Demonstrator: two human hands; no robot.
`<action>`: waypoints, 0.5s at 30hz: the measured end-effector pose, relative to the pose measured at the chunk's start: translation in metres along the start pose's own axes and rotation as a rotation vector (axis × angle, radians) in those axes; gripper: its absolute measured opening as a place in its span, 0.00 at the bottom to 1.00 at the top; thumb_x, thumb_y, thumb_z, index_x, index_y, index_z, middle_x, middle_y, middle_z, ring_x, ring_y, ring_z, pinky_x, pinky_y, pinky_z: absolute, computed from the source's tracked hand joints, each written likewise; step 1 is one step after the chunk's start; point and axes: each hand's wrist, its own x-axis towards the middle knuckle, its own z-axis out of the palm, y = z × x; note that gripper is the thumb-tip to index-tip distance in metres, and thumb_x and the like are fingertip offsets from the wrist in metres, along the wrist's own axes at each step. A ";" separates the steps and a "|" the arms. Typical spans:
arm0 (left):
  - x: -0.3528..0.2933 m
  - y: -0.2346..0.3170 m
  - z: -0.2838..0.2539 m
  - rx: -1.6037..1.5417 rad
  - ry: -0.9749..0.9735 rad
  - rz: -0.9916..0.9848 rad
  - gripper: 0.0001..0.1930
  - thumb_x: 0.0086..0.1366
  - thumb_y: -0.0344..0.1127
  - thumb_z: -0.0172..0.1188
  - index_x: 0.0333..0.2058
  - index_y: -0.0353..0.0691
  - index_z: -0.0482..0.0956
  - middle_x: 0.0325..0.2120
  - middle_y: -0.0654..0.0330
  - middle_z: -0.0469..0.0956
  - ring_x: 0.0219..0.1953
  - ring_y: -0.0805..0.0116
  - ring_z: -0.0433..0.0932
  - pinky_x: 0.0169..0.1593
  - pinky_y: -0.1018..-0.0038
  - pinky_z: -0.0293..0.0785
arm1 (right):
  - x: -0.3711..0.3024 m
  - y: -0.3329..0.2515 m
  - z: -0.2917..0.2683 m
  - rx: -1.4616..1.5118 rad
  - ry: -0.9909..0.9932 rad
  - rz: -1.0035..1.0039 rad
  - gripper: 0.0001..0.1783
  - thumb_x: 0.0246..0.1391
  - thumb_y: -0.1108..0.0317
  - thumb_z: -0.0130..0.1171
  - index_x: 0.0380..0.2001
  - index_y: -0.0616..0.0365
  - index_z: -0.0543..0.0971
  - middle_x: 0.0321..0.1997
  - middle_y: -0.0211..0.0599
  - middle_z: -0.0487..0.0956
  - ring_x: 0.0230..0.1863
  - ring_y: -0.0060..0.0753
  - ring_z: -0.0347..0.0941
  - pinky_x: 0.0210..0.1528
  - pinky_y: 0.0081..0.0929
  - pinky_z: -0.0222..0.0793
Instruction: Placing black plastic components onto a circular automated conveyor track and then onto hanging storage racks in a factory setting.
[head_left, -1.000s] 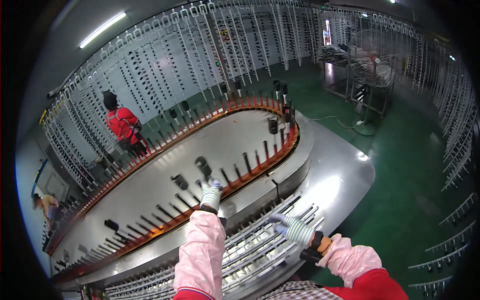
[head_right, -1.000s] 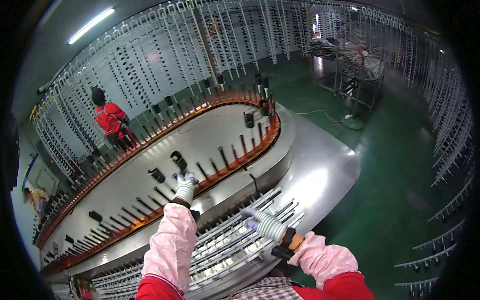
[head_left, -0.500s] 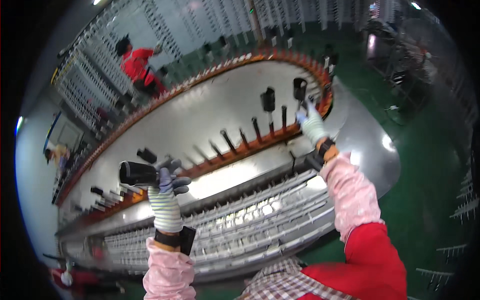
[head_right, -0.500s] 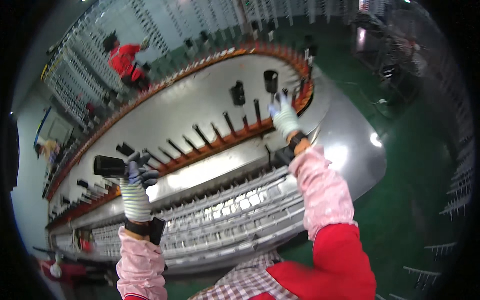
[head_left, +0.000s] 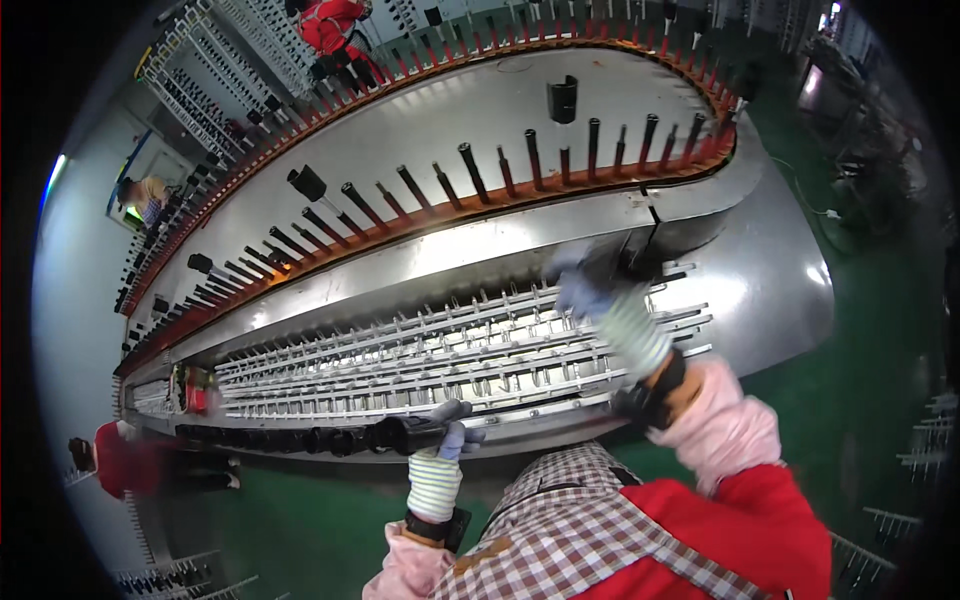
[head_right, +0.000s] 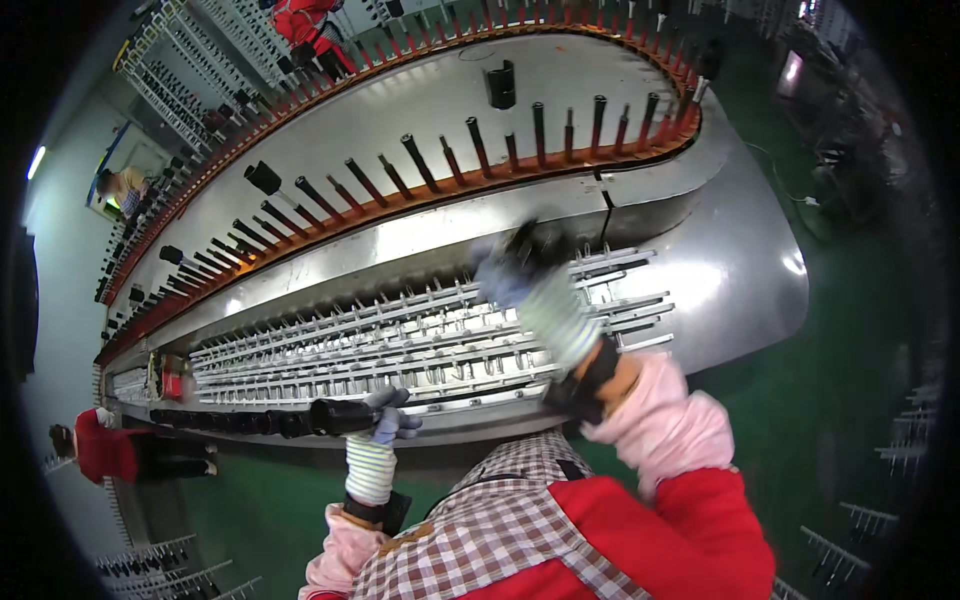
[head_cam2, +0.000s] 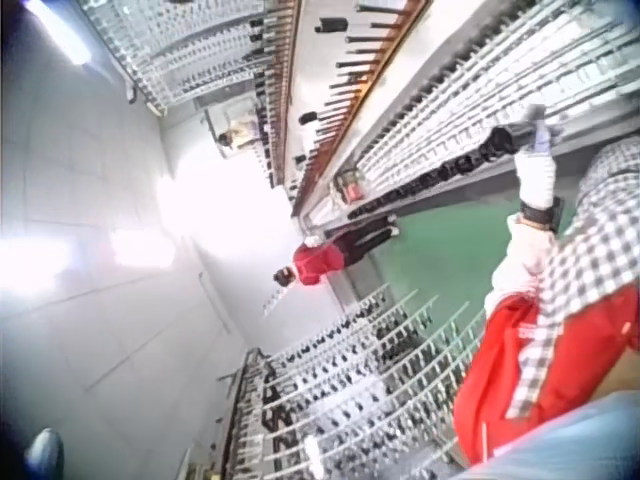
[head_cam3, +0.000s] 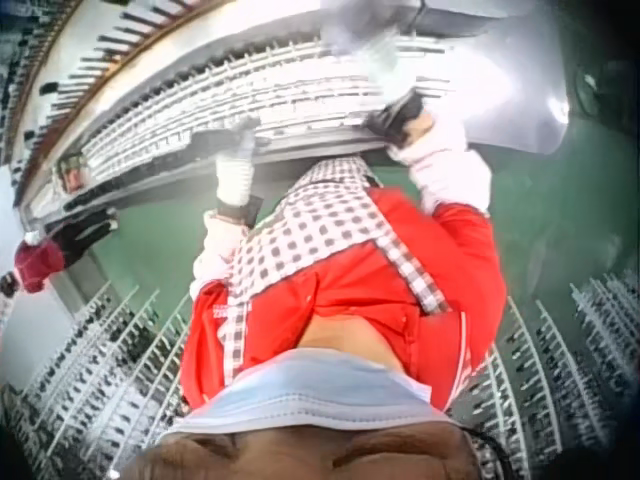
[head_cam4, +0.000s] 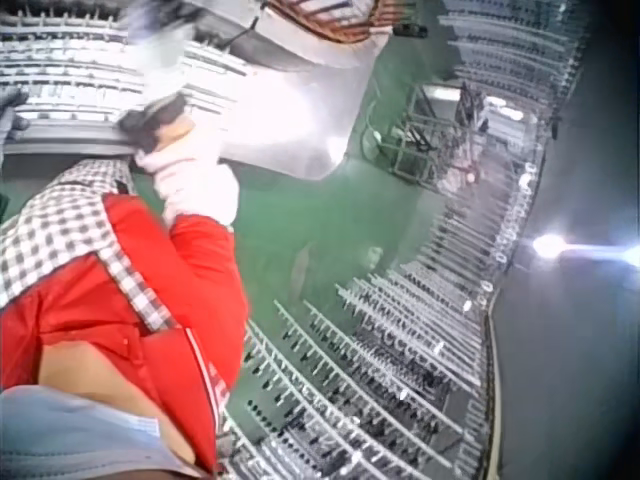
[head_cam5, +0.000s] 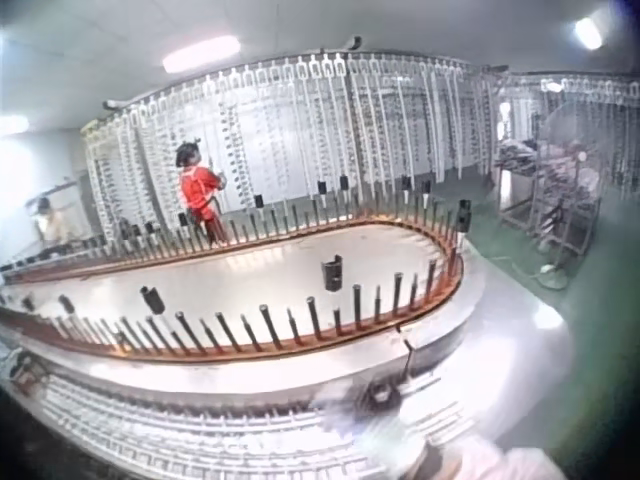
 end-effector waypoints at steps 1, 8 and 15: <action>0.004 -0.014 0.003 0.012 0.007 0.032 0.19 0.64 0.37 0.54 0.50 0.32 0.69 0.39 0.51 0.76 0.31 0.67 0.79 0.32 0.77 0.77 | -0.031 -0.002 0.030 0.547 0.122 0.205 0.18 0.54 0.72 0.55 0.49 0.62 0.71 0.35 0.29 0.76 0.35 0.21 0.72 0.39 0.19 0.70; 0.017 -0.095 -0.011 0.098 -0.086 0.135 0.14 0.60 0.36 0.60 0.43 0.36 0.75 0.32 0.63 0.77 0.28 0.77 0.74 0.32 0.79 0.72 | -0.141 0.038 0.105 0.134 -0.064 0.000 0.25 0.44 0.84 0.55 0.49 0.57 0.72 0.39 0.35 0.78 0.38 0.29 0.74 0.39 0.25 0.70; 0.047 -0.137 -0.012 0.011 -0.117 -0.060 0.08 0.59 0.35 0.62 0.32 0.46 0.71 0.22 0.69 0.71 0.19 0.77 0.72 0.18 0.78 0.71 | -0.144 0.099 0.134 -0.470 -0.036 0.336 0.17 0.52 0.61 0.53 0.46 0.52 0.72 0.32 0.51 0.77 0.34 0.55 0.74 0.36 0.44 0.69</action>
